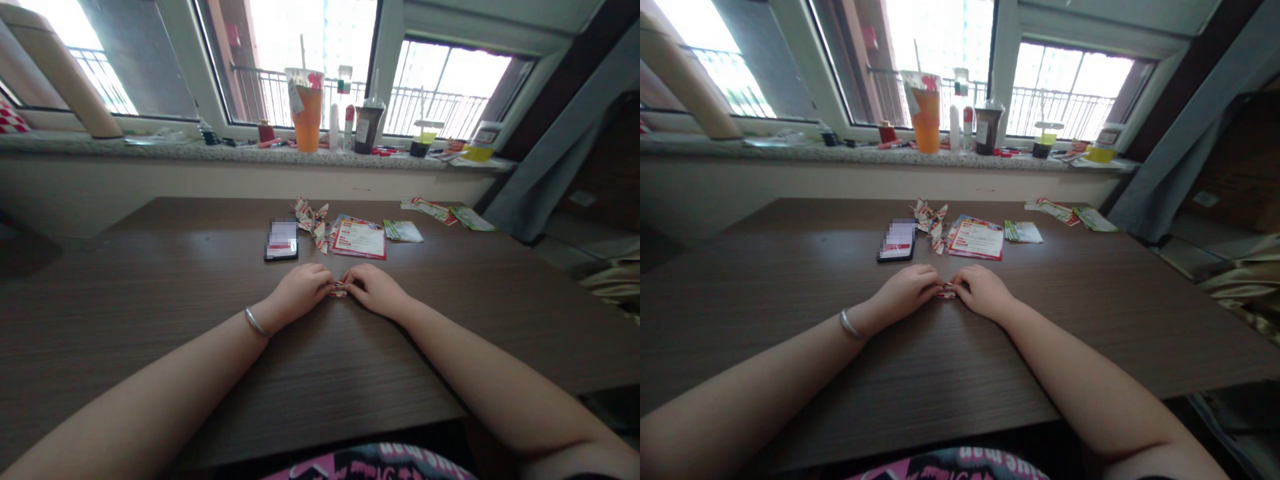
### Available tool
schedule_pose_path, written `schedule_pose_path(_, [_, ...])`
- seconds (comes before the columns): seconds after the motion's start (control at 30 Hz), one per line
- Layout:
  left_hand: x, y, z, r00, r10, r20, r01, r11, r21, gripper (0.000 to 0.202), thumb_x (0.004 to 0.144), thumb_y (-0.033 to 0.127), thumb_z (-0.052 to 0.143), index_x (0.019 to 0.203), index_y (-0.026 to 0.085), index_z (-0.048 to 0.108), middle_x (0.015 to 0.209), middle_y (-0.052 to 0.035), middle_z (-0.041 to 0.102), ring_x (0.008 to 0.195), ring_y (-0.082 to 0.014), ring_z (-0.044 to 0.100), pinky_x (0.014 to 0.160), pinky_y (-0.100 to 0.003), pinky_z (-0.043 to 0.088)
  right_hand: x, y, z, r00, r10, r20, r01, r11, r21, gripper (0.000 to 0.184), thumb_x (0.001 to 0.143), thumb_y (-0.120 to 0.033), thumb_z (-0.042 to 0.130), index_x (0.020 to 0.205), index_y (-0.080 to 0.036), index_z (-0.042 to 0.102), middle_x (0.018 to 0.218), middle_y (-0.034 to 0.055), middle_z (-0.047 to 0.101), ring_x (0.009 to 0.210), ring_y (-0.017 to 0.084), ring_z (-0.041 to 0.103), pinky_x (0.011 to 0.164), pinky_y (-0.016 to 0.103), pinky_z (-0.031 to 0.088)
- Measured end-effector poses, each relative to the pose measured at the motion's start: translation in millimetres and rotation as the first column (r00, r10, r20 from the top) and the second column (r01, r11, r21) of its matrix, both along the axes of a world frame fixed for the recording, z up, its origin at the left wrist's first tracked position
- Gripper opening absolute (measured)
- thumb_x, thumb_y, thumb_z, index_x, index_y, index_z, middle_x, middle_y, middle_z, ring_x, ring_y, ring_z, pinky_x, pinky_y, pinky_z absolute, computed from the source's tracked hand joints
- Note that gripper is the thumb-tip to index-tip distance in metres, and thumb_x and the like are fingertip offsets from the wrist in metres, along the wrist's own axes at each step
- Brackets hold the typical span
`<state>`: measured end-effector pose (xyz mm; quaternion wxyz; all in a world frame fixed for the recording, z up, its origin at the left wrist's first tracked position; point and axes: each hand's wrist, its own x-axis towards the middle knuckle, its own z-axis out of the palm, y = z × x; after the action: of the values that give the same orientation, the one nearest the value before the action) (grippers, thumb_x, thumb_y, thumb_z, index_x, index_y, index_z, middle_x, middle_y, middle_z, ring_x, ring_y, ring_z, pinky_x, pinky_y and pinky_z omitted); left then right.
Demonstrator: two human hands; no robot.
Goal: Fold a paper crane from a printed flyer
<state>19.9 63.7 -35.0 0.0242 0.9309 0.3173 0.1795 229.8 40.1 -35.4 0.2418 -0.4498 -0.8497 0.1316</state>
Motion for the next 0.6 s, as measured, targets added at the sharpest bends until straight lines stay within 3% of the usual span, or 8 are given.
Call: schedule_pose_path(0.6, [-0.9, 4.9, -7.0, 0.998, -0.008, 0.057, 0.011, 0.999, -0.041, 0.011, 0.087, 0.027, 0.056, 0.082, 0.017, 0.059, 0.087, -0.0054, 0.061, 0.084, -0.0182, 0.056, 0.075, -0.029, 0.045, -1.2, 0.0, -4.8, 0.991, -0.081, -0.103, 0.081, 0.997, -0.002, 0.006, 0.079, -0.024, 0.062, 0.080, -0.018, 0.063, 0.086, 0.0043, 0.068, 0.084, 0.019, 0.059, 0.078, 0.031, 0.044])
